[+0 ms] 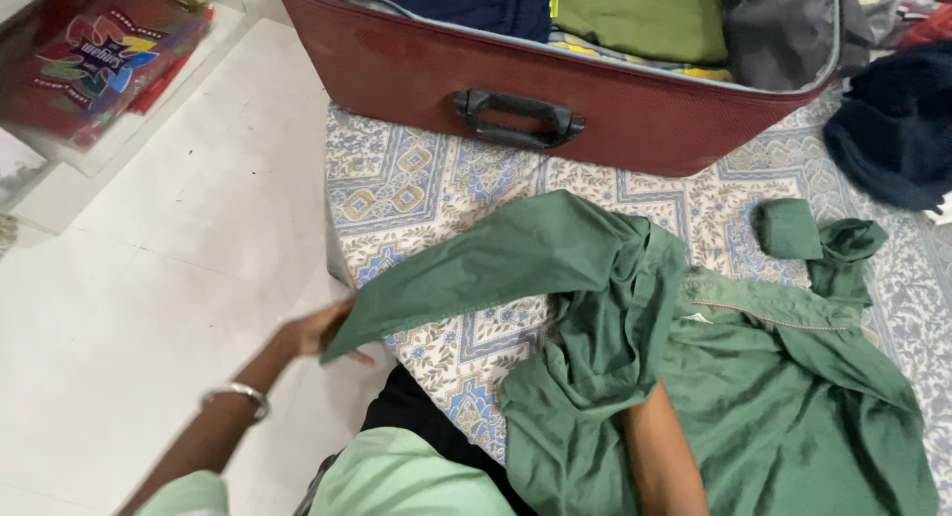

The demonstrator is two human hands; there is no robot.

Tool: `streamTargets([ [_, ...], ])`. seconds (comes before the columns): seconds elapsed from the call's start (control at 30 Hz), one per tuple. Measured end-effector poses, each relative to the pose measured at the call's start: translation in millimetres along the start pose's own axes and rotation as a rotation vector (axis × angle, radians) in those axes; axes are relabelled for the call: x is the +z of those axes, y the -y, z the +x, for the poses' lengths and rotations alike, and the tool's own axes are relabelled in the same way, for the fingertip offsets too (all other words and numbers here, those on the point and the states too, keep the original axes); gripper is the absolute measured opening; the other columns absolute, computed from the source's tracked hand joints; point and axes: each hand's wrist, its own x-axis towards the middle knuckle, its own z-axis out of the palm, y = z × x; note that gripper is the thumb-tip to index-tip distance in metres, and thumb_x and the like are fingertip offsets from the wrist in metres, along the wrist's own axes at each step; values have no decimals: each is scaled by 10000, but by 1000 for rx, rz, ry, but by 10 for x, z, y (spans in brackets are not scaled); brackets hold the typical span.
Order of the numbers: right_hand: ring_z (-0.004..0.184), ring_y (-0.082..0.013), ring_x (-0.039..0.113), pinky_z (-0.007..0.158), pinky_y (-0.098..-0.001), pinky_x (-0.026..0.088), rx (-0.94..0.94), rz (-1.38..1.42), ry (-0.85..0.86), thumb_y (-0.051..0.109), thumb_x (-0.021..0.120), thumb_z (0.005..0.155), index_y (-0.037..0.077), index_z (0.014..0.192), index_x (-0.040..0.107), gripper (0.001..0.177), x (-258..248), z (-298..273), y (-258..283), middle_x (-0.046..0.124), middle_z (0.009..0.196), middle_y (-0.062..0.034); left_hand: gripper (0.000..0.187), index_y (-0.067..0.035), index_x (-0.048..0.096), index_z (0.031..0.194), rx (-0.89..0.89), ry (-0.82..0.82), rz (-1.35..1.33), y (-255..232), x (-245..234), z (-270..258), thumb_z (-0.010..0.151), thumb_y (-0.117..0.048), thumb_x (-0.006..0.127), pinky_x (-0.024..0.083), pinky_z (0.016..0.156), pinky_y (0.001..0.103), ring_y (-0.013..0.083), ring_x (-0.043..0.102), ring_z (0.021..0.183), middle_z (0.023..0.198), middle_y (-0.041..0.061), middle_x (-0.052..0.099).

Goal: The person spreads a green shirt on a table and fastens the buttons on the front and the sleeves before preparing to place it into a suitcase.

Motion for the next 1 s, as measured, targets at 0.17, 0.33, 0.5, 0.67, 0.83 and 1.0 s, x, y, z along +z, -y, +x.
streamTargets([
  [0.17, 993, -218, 679, 890, -369, 574, 34, -10, 14, 187, 573, 1048, -19, 1238, 640, 288, -73, -107, -16, 690, 1145, -124, 544, -70, 560, 1389, 5, -101, -273, 971, -34, 446, 961, -401, 501, 533, 965, 512, 277, 644, 1162, 1327, 115, 649],
  [0.33, 997, -220, 678, 894, -372, 575, 27, 3, 14, 189, 572, 1050, -19, 1242, 639, 291, -34, -20, 16, 689, 1153, -126, 436, -119, 603, 1345, 615, -372, -380, -55, -901, -262, 948, -296, 630, 518, 1001, 309, 124, 664, 1149, 1288, -6, 700],
  [0.5, 1000, -222, 678, 898, -374, 576, 50, 10, 16, 192, 570, 1052, -19, 1246, 639, 295, -27, -34, 9, 688, 1161, -127, 246, -111, 591, 1274, 1074, -546, -161, -1594, -693, -1477, 1124, -304, 569, 584, 1008, 421, 196, 690, 1160, 1244, 40, 701],
  [0.67, 1004, -224, 677, 902, -377, 577, 87, 31, 33, 195, 568, 1053, -19, 1249, 638, 298, 21, -78, -55, 687, 1168, -129, 214, -108, 644, 1197, 923, -758, 42, -2125, -467, -1342, 1114, -292, 572, 563, 857, 390, 167, 673, 986, 1090, 10, 710],
  [0.83, 1008, -226, 676, 906, -380, 578, 120, 76, 17, 197, 567, 1055, -19, 1253, 638, 302, -8, 74, -80, 686, 1176, -130, 233, -71, 677, 1109, 886, -1010, 109, -2082, -1016, -775, 1144, -285, 589, 529, 643, 334, 127, 610, 750, 916, 15, 661],
  [1.0, 1012, -228, 676, 910, -383, 578, 162, 149, 6, 200, 565, 1057, -19, 1257, 638, 305, 100, 602, -74, 684, 1184, -131, 163, -125, 675, 1108, 1038, -1125, 38, -2234, -1465, -712, 1119, -275, 614, 540, 569, 277, 101, 639, 695, 927, -1, 689],
])
